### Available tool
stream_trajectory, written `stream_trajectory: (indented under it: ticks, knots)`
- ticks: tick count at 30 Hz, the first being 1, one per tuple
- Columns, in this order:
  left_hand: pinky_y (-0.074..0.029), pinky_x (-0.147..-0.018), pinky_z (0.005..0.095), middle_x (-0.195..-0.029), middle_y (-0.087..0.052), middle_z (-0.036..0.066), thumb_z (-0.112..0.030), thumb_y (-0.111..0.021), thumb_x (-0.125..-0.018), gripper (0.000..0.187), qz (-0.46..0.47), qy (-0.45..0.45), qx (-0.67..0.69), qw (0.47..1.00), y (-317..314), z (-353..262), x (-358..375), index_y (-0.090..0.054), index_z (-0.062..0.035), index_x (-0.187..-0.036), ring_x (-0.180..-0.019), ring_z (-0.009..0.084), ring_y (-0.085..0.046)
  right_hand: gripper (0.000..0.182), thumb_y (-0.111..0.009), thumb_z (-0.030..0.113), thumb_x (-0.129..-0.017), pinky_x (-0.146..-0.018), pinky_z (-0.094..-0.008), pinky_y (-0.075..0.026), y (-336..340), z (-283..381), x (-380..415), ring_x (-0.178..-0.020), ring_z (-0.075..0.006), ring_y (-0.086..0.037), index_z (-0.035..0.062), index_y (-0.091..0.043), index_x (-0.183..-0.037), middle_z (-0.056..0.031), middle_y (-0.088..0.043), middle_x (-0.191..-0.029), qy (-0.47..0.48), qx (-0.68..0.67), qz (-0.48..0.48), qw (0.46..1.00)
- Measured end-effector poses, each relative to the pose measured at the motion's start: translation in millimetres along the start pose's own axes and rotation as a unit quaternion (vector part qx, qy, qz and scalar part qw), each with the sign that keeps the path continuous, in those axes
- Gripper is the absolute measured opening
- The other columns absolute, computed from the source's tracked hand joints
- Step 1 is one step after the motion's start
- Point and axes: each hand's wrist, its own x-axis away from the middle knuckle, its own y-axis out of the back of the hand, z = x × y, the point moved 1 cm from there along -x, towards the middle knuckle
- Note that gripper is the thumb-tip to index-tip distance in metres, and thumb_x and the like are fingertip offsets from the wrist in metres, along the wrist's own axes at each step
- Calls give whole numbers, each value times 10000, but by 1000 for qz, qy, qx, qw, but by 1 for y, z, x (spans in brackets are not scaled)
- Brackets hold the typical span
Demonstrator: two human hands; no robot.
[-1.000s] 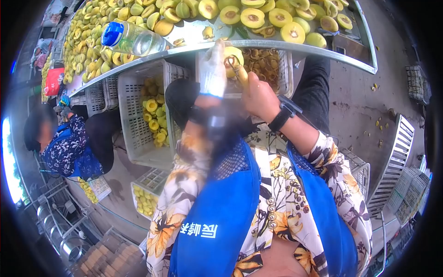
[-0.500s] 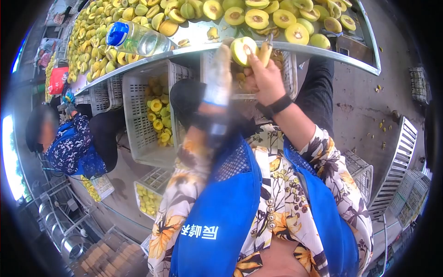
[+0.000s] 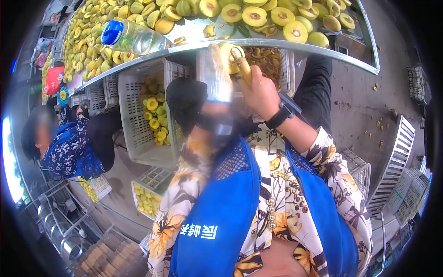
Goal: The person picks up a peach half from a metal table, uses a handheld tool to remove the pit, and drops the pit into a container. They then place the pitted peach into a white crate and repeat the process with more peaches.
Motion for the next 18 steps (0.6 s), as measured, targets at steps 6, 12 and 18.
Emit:
stream_trajectory:
  ticks: [6,12,18]
  knots:
    - [-501,-675,322,-907,-577,113,-411,-404,-931,427,9,-92,-56,994,2,10,-2,-507,-18,-1064,-765,202,-590,273,-508,143,-798,-620,-518,-436,-2,-1,4,-675,-466,-552,-43,-411,-973,-298,-565,-698,-9,7,14,1000]
    - [-494,-695,278,-879,-619,88,-280,-443,-931,328,157,-22,-201,967,17,-16,-10,-546,4,-1060,-765,161,-599,234,-477,103,-786,-644,-508,-441,0,-4,10,-711,-468,-561,-49,-434,-958,-310,-567,-725,-46,13,88,995]
    - [-506,-693,299,-888,-619,101,-288,-491,-917,336,158,-77,-167,970,22,-8,-17,-551,27,-1018,-770,192,-609,296,-525,137,-785,-557,-418,-475,2,-8,10,-601,-375,-596,-46,-468,-1010,-235,-587,-664,-22,-55,74,996]
